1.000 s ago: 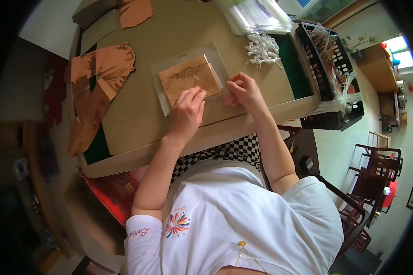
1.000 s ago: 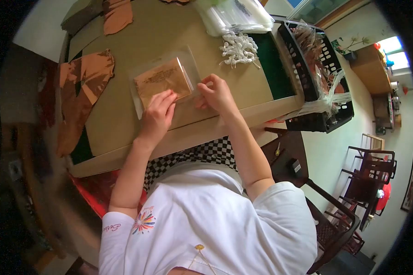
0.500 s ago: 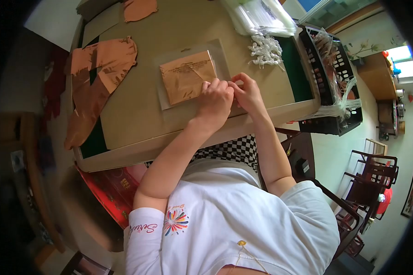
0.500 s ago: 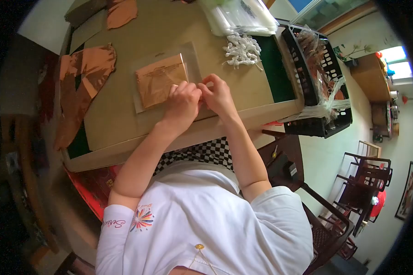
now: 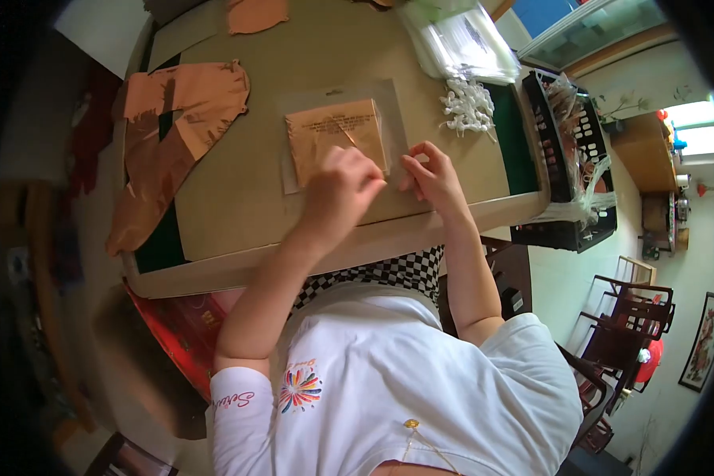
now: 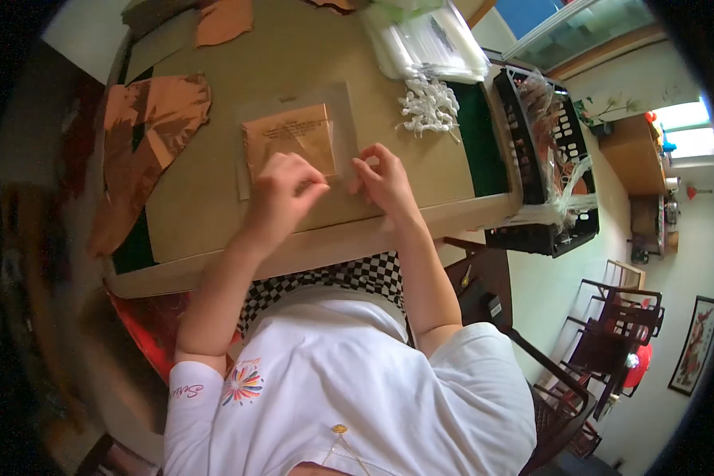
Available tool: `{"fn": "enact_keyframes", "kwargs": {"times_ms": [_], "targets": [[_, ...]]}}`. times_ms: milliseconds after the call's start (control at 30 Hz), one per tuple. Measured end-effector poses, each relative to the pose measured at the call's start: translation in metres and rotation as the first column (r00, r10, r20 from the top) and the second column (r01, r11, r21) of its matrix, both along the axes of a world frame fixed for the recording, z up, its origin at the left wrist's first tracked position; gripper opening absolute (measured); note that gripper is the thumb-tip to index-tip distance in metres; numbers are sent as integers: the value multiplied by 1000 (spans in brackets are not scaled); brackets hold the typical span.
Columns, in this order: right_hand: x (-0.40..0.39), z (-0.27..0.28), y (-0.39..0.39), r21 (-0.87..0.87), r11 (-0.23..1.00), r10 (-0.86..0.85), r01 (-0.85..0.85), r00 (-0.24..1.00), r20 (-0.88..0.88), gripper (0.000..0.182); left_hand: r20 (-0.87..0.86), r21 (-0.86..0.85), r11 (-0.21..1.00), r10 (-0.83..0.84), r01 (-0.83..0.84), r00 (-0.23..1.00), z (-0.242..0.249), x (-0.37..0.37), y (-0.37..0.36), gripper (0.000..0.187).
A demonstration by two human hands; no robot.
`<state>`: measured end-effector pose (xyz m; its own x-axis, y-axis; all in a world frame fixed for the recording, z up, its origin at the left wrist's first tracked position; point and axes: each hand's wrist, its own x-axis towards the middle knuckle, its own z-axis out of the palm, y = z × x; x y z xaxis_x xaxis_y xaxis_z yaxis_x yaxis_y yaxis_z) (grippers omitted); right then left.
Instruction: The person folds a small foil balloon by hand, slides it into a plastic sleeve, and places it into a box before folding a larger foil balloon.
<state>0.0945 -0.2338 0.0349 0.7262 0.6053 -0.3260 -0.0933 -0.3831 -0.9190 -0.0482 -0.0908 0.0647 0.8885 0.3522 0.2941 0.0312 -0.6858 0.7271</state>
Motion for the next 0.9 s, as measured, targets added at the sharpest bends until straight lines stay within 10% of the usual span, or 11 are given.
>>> {"fn": "enact_keyframes", "kwargs": {"times_ms": [233, 767, 900], "targets": [[-4, -12, -1, 32, 999, -36, 35, 999, 9, 14, -159, 342, 935, -43, 96, 986, -33, 37, -36, 19], [-3, -1, -1, -6, 999, -46, 46, 995, -83, 14, 1, 204, 978, -42, 40, 999, -19, 18, -16, 9], [-4, 1, -2, -19, 998, -69, 68, 997, -45, 16, -36, 306, 951, -34, 43, 999, -24, -20, 41, 34]]}}
